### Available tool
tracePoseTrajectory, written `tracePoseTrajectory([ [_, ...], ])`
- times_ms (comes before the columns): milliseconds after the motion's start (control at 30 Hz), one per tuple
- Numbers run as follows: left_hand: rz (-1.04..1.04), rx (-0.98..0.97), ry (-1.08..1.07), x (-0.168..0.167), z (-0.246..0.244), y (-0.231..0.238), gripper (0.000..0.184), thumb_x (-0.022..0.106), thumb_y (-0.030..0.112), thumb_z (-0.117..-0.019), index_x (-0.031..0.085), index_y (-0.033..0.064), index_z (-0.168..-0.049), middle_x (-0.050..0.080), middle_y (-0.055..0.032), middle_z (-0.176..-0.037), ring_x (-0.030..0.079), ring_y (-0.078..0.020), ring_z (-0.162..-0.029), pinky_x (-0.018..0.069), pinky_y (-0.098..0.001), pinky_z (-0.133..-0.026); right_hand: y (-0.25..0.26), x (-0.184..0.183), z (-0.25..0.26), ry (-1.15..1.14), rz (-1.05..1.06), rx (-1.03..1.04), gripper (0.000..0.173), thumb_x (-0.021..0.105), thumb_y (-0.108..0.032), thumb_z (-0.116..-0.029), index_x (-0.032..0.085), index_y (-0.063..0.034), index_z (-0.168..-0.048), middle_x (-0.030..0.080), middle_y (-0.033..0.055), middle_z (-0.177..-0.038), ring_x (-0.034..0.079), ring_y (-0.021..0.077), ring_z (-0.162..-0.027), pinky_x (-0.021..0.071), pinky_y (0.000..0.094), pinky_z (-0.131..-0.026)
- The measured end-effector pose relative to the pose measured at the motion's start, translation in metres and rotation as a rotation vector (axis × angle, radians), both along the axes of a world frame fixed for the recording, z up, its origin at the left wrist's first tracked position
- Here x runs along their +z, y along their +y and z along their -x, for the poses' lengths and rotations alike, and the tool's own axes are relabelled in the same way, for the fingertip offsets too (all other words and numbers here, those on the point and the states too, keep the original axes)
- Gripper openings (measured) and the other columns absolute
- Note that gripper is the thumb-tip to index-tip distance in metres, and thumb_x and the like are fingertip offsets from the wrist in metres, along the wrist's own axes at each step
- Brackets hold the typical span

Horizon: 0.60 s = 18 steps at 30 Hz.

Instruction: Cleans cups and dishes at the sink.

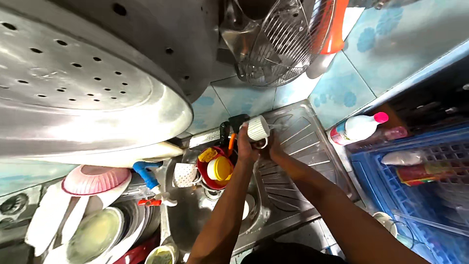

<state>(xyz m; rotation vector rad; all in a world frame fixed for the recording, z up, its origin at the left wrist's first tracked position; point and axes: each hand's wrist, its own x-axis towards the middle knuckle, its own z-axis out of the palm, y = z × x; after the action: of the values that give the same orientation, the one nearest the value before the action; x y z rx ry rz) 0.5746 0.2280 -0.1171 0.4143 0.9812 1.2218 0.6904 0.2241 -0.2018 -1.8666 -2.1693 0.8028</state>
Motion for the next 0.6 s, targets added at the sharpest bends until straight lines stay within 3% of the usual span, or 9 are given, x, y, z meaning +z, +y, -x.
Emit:
tracePoseTrajectory([
  [33, -0.004, 0.005, -0.020, 0.001, 0.007, -0.004, 0.052, 0.050, 0.061, -0.1002, 0.063, 0.0148, -0.119, 0.067, -0.0090, -0.087, 0.061, -0.0175, -0.062, 0.0542, -0.0342, -0.053, -0.008, 0.000, -0.002, -0.009, -0.061, 0.076, 0.069, 0.067, -0.042, -0.0947, 0.049, -0.0074, -0.151, 0.044, 0.0150, -0.159, 0.032, 0.0321, -0.152, 0.0070, 0.0604, -0.127],
  [100, 0.002, -0.001, -0.049, 0.005, 0.021, -0.015, 0.053, 0.047, 0.062, -0.1009, 0.063, 0.0140, -0.118, 0.066, -0.0094, -0.085, 0.060, -0.0174, -0.059, 0.0540, -0.0338, -0.052, -0.018, 0.003, -0.024, -0.082, -0.128, 0.159, 0.065, 0.055, -0.041, -0.1013, 0.040, -0.0153, -0.159, 0.032, 0.0086, -0.167, 0.021, 0.0304, -0.157, 0.0010, 0.0666, -0.125],
  [200, -0.013, -0.049, -0.060, 0.003, 0.038, -0.037, 0.055, 0.043, 0.065, -0.1008, 0.062, 0.0163, -0.117, 0.065, -0.0084, -0.083, 0.059, -0.0167, -0.057, 0.0533, -0.0322, -0.049, -0.021, -0.008, -0.096, -0.256, -0.268, 0.054, 0.069, 0.033, -0.061, -0.1051, 0.032, -0.0243, -0.163, 0.021, 0.0064, -0.172, 0.015, 0.0352, -0.158, 0.0112, 0.0757, -0.119],
  [267, -0.004, -0.074, -0.052, -0.001, 0.043, -0.050, 0.054, 0.046, 0.065, -0.0998, 0.063, 0.0164, -0.116, 0.064, -0.0081, -0.081, 0.057, -0.0155, -0.054, 0.0517, -0.0309, -0.048, -0.020, -0.009, -0.129, -0.343, -0.265, -0.074, 0.073, 0.026, -0.065, -0.1044, 0.024, -0.0252, -0.165, 0.015, 0.0081, -0.173, 0.008, 0.0401, -0.158, 0.0102, 0.0781, -0.118],
  [400, 0.038, -0.083, 0.025, -0.013, 0.032, -0.078, 0.049, 0.050, 0.058, -0.1011, 0.062, 0.0147, -0.120, 0.066, -0.0099, -0.085, 0.058, -0.0165, -0.057, 0.0515, -0.0313, -0.049, -0.056, -0.021, -0.088, -0.343, -0.313, -0.183, 0.076, 0.026, -0.063, -0.1042, 0.022, -0.0177, -0.166, 0.014, 0.0173, -0.172, 0.006, 0.0460, -0.157, 0.0075, 0.0793, -0.117],
  [533, 0.061, -0.065, 0.145, -0.018, 0.015, -0.111, 0.046, 0.054, 0.048, -0.1036, 0.056, 0.0113, -0.131, 0.068, -0.0134, -0.091, 0.060, -0.0192, -0.059, 0.0517, -0.0327, -0.049, -0.112, -0.009, -0.057, -0.230, -0.216, 0.006, 0.067, 0.040, -0.053, -0.1046, 0.026, -0.0273, -0.165, 0.018, 0.0067, -0.172, 0.010, 0.0327, -0.159, 0.0081, 0.0732, -0.121],
  [600, 0.060, -0.070, 0.176, -0.020, 0.015, -0.125, 0.046, 0.055, 0.046, -0.1035, 0.054, 0.0108, -0.133, 0.068, -0.0137, -0.089, 0.060, -0.0193, -0.057, 0.0515, -0.0329, -0.048, -0.132, -0.003, -0.082, -0.220, -0.183, 0.057, 0.065, 0.035, -0.055, -0.1067, 0.025, -0.0294, -0.165, 0.015, 0.0040, -0.173, 0.008, 0.0323, -0.160, 0.0067, 0.0743, -0.120],
])
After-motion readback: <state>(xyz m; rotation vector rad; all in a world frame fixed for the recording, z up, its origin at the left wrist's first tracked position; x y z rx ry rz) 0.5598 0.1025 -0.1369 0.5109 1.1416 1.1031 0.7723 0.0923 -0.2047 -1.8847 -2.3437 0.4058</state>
